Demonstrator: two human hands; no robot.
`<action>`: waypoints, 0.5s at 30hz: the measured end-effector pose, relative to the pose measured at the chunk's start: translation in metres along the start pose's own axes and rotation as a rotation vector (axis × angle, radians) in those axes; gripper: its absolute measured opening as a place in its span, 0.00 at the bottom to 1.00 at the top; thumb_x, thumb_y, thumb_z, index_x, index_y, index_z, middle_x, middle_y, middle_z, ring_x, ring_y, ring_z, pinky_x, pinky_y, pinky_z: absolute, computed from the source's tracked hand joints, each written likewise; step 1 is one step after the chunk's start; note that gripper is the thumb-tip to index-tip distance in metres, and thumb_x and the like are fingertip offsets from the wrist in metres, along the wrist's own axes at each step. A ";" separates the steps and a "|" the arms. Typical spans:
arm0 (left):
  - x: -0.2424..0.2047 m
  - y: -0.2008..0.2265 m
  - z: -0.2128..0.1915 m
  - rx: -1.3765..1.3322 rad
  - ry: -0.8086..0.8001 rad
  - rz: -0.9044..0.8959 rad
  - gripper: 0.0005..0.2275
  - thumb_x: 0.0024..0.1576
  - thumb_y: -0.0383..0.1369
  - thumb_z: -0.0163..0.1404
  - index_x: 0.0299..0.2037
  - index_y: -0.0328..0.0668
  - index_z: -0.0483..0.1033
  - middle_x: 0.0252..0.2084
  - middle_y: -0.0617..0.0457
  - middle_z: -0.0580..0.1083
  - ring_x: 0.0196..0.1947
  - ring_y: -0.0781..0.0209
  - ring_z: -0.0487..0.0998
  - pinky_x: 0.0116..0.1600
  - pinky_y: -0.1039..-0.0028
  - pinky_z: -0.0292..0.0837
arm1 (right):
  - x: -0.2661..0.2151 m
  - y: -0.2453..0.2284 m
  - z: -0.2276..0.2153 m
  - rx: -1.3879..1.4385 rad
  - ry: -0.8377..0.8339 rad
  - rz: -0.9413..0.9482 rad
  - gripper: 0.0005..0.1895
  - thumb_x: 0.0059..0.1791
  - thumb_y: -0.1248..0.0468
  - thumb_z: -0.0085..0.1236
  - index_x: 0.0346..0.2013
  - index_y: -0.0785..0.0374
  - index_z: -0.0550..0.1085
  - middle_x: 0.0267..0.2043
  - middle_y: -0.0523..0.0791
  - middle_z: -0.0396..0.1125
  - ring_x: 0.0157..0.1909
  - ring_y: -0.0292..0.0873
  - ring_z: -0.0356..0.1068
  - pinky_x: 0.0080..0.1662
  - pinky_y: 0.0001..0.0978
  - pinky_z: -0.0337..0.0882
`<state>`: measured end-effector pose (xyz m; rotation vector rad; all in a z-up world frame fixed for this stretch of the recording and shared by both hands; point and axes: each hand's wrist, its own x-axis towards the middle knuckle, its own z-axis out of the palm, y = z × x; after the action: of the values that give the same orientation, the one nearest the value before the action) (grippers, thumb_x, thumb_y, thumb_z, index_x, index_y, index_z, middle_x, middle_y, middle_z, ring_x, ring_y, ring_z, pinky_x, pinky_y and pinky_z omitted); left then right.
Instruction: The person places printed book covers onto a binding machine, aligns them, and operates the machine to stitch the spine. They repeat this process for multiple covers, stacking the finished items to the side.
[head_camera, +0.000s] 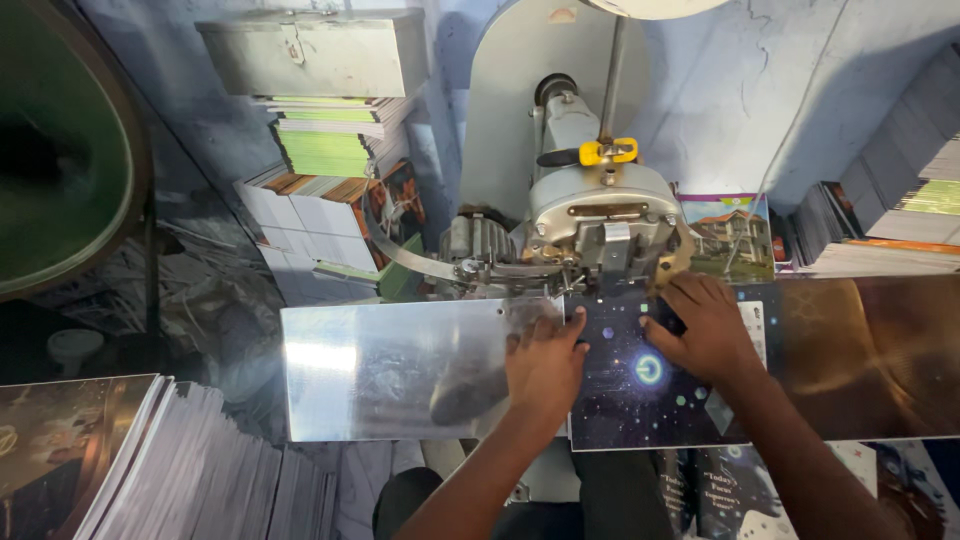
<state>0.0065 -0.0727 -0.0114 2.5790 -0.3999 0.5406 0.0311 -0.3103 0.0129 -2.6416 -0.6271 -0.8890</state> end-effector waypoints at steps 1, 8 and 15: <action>0.000 -0.001 0.001 0.009 -0.011 0.001 0.21 0.56 0.39 0.56 0.62 0.58 0.73 0.50 0.47 0.74 0.55 0.46 0.73 0.56 0.50 0.64 | 0.000 0.002 -0.002 0.012 -0.034 0.011 0.24 0.43 0.52 0.62 0.47 0.63 0.76 0.53 0.52 0.68 0.59 0.56 0.64 0.61 0.50 0.60; -0.004 -0.007 0.013 0.055 0.040 0.063 0.21 0.58 0.41 0.53 0.64 0.58 0.71 0.50 0.44 0.73 0.56 0.42 0.72 0.57 0.49 0.62 | 0.018 0.055 -0.011 0.173 -0.435 0.261 0.43 0.33 0.46 0.73 0.59 0.58 0.72 0.59 0.50 0.70 0.59 0.50 0.71 0.62 0.40 0.70; -0.005 -0.004 0.009 0.047 0.034 0.051 0.23 0.57 0.40 0.54 0.65 0.57 0.70 0.50 0.42 0.72 0.55 0.40 0.71 0.56 0.48 0.62 | 0.022 0.136 -0.034 -0.132 -0.857 0.419 0.60 0.29 0.51 0.82 0.71 0.47 0.59 0.69 0.48 0.62 0.70 0.51 0.64 0.67 0.42 0.64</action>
<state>0.0065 -0.0729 -0.0228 2.6069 -0.4466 0.6184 0.0956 -0.4345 0.0355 -3.0363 -0.1435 0.3645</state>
